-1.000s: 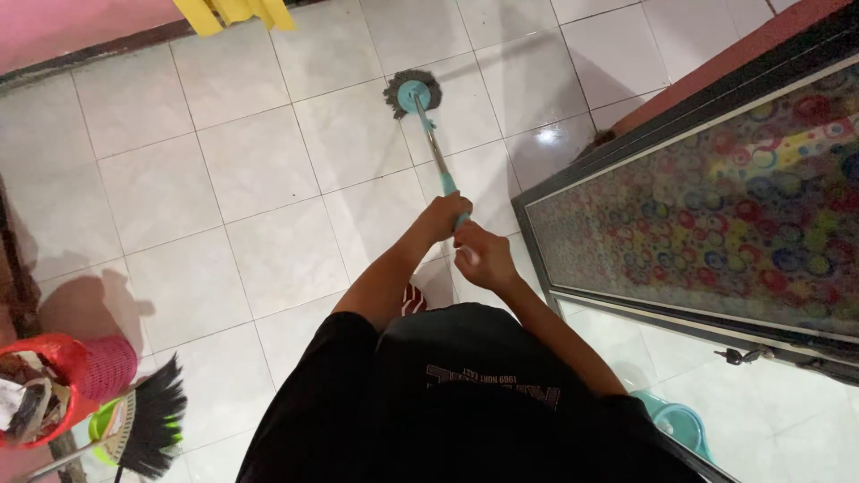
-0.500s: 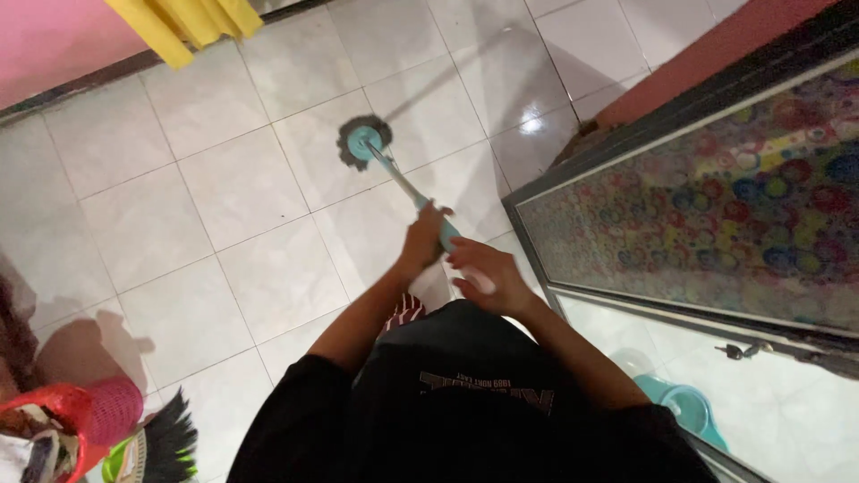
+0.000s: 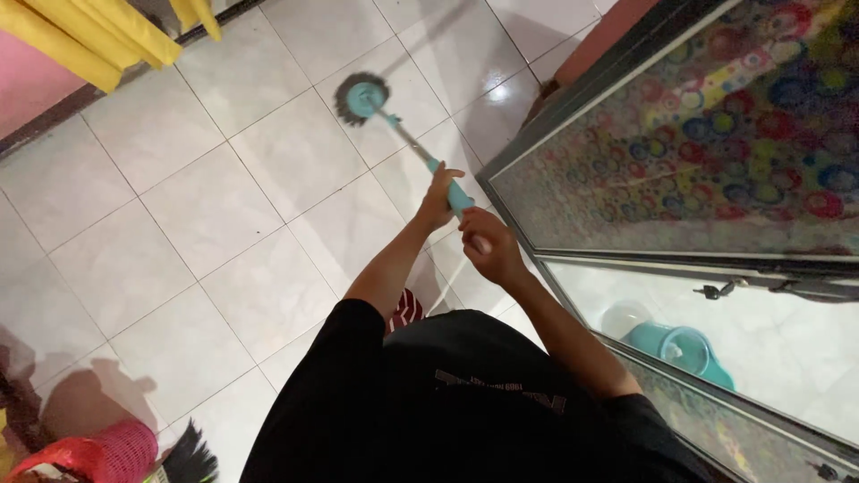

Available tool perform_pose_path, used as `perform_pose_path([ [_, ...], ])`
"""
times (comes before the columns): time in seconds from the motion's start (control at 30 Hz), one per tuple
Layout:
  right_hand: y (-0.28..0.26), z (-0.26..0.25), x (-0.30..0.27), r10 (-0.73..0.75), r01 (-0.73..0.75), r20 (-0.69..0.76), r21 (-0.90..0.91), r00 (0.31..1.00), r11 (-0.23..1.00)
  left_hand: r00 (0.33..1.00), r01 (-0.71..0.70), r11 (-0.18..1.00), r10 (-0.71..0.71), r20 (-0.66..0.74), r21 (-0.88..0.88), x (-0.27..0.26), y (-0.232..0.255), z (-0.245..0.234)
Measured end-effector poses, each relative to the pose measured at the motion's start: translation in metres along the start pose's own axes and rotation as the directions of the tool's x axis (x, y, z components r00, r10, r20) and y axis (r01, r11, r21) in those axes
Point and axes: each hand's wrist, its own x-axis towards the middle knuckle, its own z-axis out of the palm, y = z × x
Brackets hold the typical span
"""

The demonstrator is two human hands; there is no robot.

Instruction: The person mops a tiled floor using a spin mop. The person rinses and spins the mop head inside a bucket, then strokes the mop head across the floor tiles, navigating past a closed mirror door and around a room with yellow curtains.

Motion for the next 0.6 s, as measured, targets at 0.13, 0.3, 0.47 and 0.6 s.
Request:
perform_pose_path([
  [0.13,-0.022,-0.002,-0.024,0.011,-0.030,-0.113,-0.169,0.994,0.985,0.972,0.138,0.990,-0.129,0.196,-0.034,0.003,0.042,0.015],
  [0.3,-0.067,-0.005,-0.055,0.204,-0.227,-0.103,-0.325,0.974,0.918,0.935,0.159,0.987,-0.141,0.325,-0.030,-0.019,0.079,0.024],
  [0.47,-0.088,-0.010,-0.076,0.040,-0.024,0.040,-0.337,0.998,0.941,0.964,-0.125,0.986,0.095,0.249,0.107,-0.055,0.053,0.031],
  [0.6,-0.086,-0.006,-0.089,-0.044,0.053,0.047,-0.189,0.998,0.981,0.972,-0.161,0.971,0.125,0.201,0.175,-0.082,0.059,0.011],
])
